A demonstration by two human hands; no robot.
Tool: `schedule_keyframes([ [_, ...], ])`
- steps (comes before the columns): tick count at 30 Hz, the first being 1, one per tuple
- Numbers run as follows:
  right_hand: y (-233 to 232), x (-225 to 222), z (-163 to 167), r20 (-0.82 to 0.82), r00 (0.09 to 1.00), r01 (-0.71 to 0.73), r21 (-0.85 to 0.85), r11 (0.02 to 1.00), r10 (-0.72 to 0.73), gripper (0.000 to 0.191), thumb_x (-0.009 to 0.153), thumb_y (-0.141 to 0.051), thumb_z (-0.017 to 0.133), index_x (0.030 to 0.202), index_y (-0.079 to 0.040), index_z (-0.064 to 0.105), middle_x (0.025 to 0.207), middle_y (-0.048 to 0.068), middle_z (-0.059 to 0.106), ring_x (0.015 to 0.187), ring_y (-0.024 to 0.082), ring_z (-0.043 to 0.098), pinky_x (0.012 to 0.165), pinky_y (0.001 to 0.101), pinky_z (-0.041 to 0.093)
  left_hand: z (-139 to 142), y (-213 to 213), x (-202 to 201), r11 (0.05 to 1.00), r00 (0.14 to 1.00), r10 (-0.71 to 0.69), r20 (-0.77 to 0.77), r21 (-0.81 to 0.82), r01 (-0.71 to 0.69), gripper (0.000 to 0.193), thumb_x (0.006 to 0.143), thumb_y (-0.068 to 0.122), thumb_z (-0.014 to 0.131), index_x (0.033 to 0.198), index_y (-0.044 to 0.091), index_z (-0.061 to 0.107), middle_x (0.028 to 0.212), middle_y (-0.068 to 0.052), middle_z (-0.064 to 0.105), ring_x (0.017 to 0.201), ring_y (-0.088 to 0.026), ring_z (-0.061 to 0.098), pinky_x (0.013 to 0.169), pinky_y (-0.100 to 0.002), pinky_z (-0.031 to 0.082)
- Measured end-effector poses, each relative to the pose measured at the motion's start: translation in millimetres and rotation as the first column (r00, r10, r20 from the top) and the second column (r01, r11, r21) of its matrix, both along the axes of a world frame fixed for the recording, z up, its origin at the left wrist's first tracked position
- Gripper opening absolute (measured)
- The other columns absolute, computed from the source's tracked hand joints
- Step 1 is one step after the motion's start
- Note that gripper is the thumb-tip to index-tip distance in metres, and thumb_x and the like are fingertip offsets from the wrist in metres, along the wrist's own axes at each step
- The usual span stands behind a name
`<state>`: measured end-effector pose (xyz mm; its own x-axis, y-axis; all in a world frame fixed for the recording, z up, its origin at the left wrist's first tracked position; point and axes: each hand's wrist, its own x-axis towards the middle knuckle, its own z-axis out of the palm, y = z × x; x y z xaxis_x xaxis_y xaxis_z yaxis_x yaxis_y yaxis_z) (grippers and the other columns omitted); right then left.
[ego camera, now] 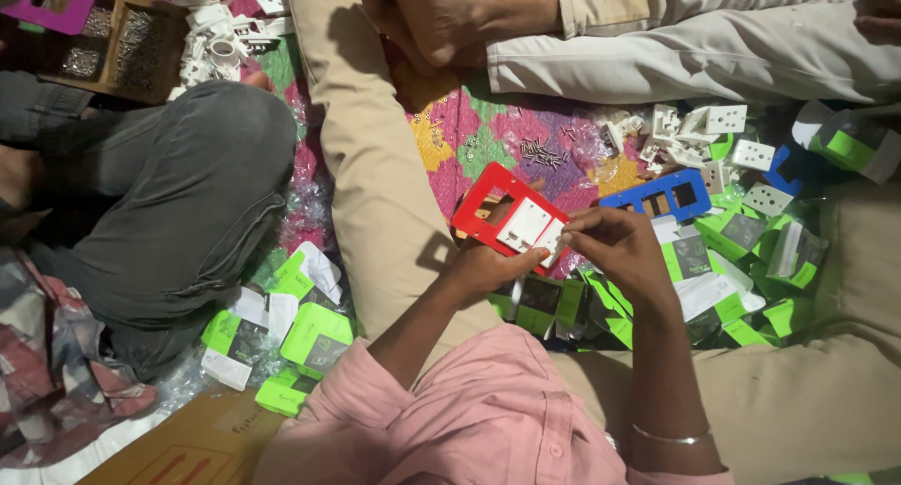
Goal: The person assembles electrical components by inserting white plastic modules into a red plastic frame and securing them with screws. They handle multiple modules and a red frame, using a screwdriver to fasten the parts together.
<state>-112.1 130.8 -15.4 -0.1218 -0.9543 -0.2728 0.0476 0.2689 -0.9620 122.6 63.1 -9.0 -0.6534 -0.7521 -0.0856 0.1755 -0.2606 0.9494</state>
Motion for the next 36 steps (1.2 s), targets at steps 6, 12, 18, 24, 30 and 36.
schedule_keyframes([
  [6, -2.4, 2.3, -1.8, 0.093, 0.996, 0.001, -0.050, 0.999, 0.004, 0.025, 0.087, 0.006, 0.076, 0.109, -0.001, 0.066, 0.105, 0.008, 0.071, 0.097, 0.013, 0.069, 0.087, 0.0300, 0.057, -19.4, 2.2, -3.2, 0.973, 0.994, -0.085, 0.071, 0.221, 0.068, 0.055, 0.092, 0.018, 0.075, 0.141, 0.004, 0.054, 0.116, -0.005, 0.071, 0.102, -0.012, 0.068, 0.086, -0.029, 0.058],
  [12, -9.7, -1.5, -0.5, 0.049, 0.999, -0.019, 0.098, 0.995, 0.014, 0.030, 0.082, 0.002, 0.076, 0.111, 0.000, 0.069, 0.097, 0.008, 0.076, 0.088, 0.015, 0.071, 0.079, 0.0300, 0.055, -14.8, -4.2, 3.6, 0.997, 0.997, -0.068, 0.025, 0.023, 0.067, 0.056, 0.091, 0.016, 0.078, 0.141, 0.003, 0.055, 0.119, -0.007, 0.070, 0.107, -0.013, 0.067, 0.090, -0.031, 0.058],
  [18, -7.5, -10.5, -17.4, -0.023, 0.999, 0.035, 0.153, 0.988, -0.032, 0.030, 0.083, 0.000, 0.077, 0.112, 0.003, 0.072, 0.094, 0.009, 0.075, 0.082, 0.015, 0.068, 0.074, 0.0297, 0.053, -2.6, -7.4, 9.3, 0.993, 0.992, -0.049, -0.117, 0.102, 0.061, 0.085, 0.088, 0.011, 0.077, 0.164, 0.011, 0.037, 0.128, -0.005, 0.065, 0.111, -0.012, 0.063, 0.092, -0.029, 0.056],
  [24, -12.1, -0.4, -9.5, 0.002, 1.000, 0.024, 0.134, 0.991, -0.025, 0.029, 0.083, -0.001, 0.077, 0.111, 0.005, 0.071, 0.093, 0.011, 0.075, 0.079, 0.017, 0.069, 0.071, 0.0311, 0.052, 1.8, -9.0, 14.7, 0.993, 0.987, -0.058, -0.149, 0.098, 0.073, 0.086, 0.089, 0.013, 0.078, 0.165, 0.012, 0.037, 0.130, -0.007, 0.065, 0.115, -0.013, 0.063, 0.097, -0.031, 0.056],
  [30, -6.9, 15.5, 6.0, 0.071, 0.997, 0.034, 0.049, 0.998, -0.037, 0.027, 0.087, -0.004, 0.075, 0.113, 0.005, 0.073, 0.097, 0.009, 0.075, 0.085, 0.015, 0.068, 0.077, 0.0294, 0.055, -34.7, -4.5, 3.4, 0.967, 0.952, -0.149, 0.268, 0.241, 0.084, 0.044, 0.089, 0.025, 0.079, 0.127, 0.004, 0.069, 0.112, -0.005, 0.077, 0.096, -0.013, 0.072, 0.083, -0.031, 0.060],
  [36, -14.1, -9.9, -20.3, 0.045, 0.930, 0.366, -0.006, 0.931, -0.365, 0.023, 0.095, -0.006, 0.074, 0.116, 0.004, 0.072, 0.084, 0.005, 0.071, 0.067, 0.010, 0.062, 0.061, 0.0247, 0.047, -59.1, -15.0, 5.8, 0.915, 0.958, 0.254, 0.130, 0.290, -0.282, 0.030, 0.086, 0.006, 0.081, 0.111, -0.005, 0.068, 0.102, -0.013, 0.074, 0.084, -0.018, 0.073, 0.070, -0.032, 0.062],
])
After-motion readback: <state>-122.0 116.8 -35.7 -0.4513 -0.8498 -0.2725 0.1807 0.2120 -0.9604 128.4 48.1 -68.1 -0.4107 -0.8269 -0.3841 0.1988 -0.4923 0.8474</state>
